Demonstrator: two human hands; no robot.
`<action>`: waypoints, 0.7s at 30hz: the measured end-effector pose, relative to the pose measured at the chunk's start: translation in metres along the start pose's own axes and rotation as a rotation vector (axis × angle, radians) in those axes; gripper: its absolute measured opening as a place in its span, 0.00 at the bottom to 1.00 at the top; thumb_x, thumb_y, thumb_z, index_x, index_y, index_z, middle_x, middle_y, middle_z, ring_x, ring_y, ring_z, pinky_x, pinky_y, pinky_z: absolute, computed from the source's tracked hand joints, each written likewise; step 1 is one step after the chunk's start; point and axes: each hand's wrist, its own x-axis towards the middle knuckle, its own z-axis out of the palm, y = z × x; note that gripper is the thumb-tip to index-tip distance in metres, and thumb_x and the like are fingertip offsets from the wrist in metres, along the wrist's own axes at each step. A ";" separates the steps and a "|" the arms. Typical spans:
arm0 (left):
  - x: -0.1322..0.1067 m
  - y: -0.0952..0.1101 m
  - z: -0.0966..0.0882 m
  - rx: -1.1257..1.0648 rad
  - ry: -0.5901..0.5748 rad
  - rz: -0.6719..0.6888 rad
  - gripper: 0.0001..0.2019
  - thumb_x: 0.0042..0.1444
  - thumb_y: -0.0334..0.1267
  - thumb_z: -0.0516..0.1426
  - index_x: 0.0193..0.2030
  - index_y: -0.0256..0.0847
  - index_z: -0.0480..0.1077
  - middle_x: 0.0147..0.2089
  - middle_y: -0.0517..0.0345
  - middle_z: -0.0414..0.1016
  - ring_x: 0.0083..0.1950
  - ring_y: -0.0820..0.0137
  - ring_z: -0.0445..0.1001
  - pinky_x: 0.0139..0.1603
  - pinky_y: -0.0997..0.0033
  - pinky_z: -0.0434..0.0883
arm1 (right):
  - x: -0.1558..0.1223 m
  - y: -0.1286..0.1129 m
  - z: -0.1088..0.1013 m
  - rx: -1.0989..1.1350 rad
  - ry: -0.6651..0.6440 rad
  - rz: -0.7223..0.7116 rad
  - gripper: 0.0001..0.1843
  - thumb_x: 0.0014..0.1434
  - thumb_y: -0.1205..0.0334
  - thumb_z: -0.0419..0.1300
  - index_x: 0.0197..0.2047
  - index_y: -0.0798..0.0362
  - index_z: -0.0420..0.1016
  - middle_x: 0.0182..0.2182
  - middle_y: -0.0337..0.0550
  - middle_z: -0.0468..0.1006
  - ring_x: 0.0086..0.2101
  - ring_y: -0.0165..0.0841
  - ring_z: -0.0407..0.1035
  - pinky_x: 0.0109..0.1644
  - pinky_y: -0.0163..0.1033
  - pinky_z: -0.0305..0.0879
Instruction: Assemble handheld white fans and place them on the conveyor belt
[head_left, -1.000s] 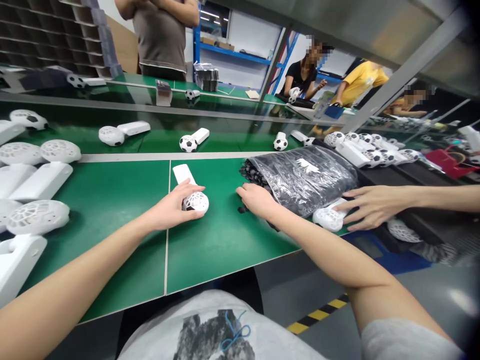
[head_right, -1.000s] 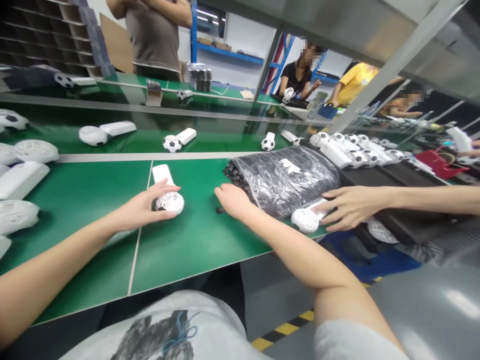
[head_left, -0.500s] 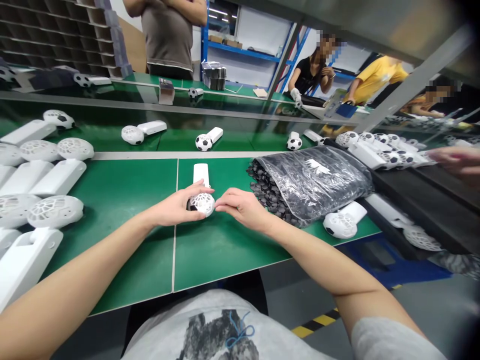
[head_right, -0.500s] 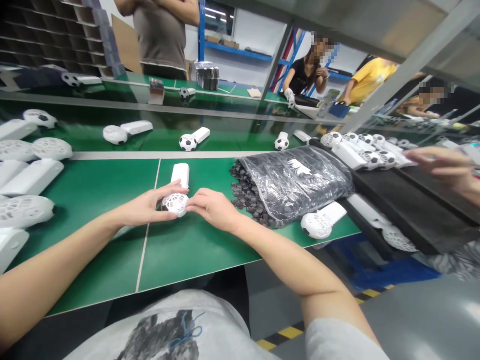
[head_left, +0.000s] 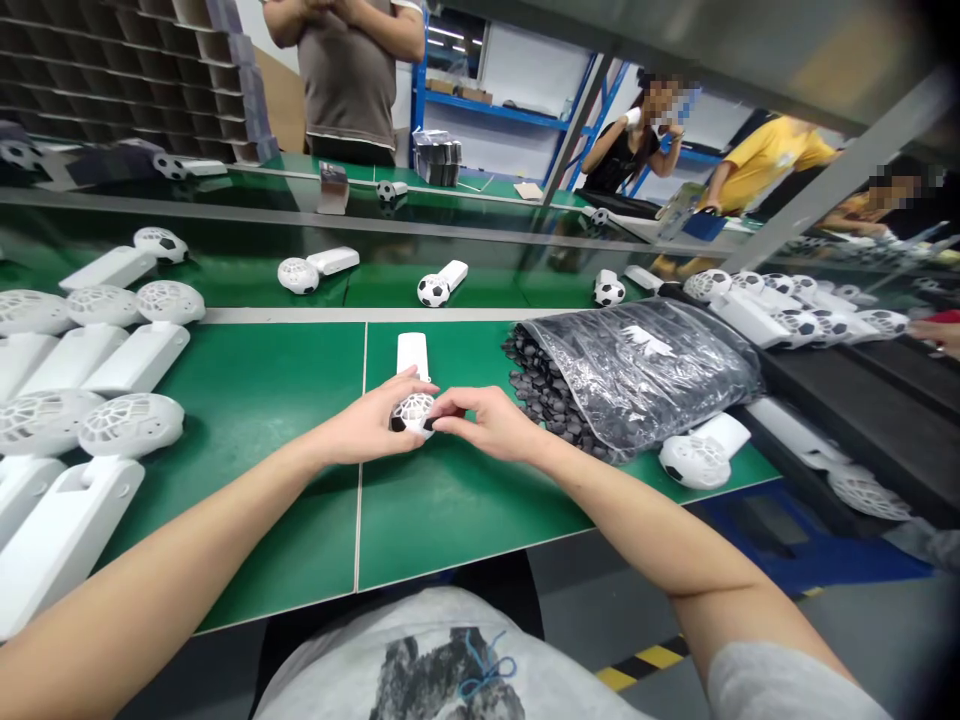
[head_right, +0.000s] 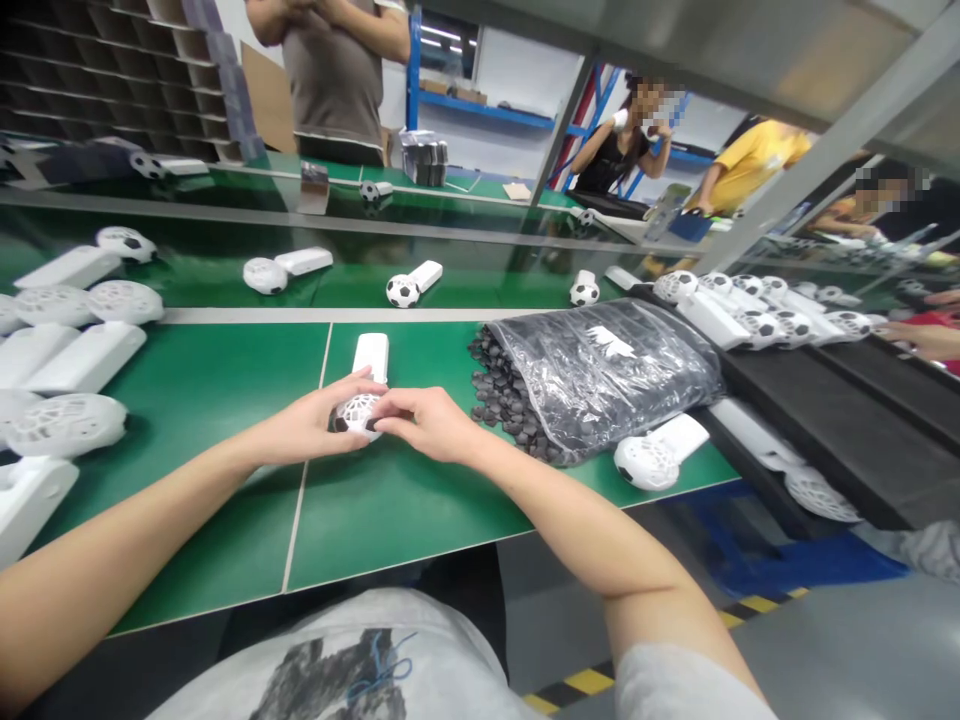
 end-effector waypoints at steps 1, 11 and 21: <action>0.000 0.001 0.001 0.001 0.011 -0.005 0.27 0.49 0.43 0.56 0.57 0.43 0.60 0.65 0.49 0.53 0.69 0.62 0.38 0.64 0.57 0.49 | 0.001 0.001 0.000 0.010 0.001 0.010 0.04 0.56 0.64 0.58 0.35 0.52 0.74 0.31 0.38 0.75 0.33 0.30 0.69 0.41 0.36 0.64; 0.001 0.003 0.010 0.001 0.104 -0.060 0.23 0.49 0.43 0.56 0.53 0.42 0.63 0.65 0.47 0.53 0.69 0.60 0.39 0.64 0.53 0.49 | 0.006 0.009 0.009 0.444 0.029 0.196 0.06 0.50 0.62 0.63 0.28 0.55 0.72 0.26 0.37 0.73 0.29 0.28 0.66 0.37 0.35 0.63; -0.003 0.008 0.010 0.006 0.057 0.035 0.17 0.50 0.33 0.53 0.49 0.42 0.62 0.62 0.50 0.58 0.69 0.63 0.38 0.64 0.56 0.50 | 0.008 0.019 0.021 0.575 0.010 0.306 0.14 0.44 0.60 0.66 0.25 0.55 0.63 0.22 0.32 0.65 0.24 0.25 0.60 0.31 0.32 0.57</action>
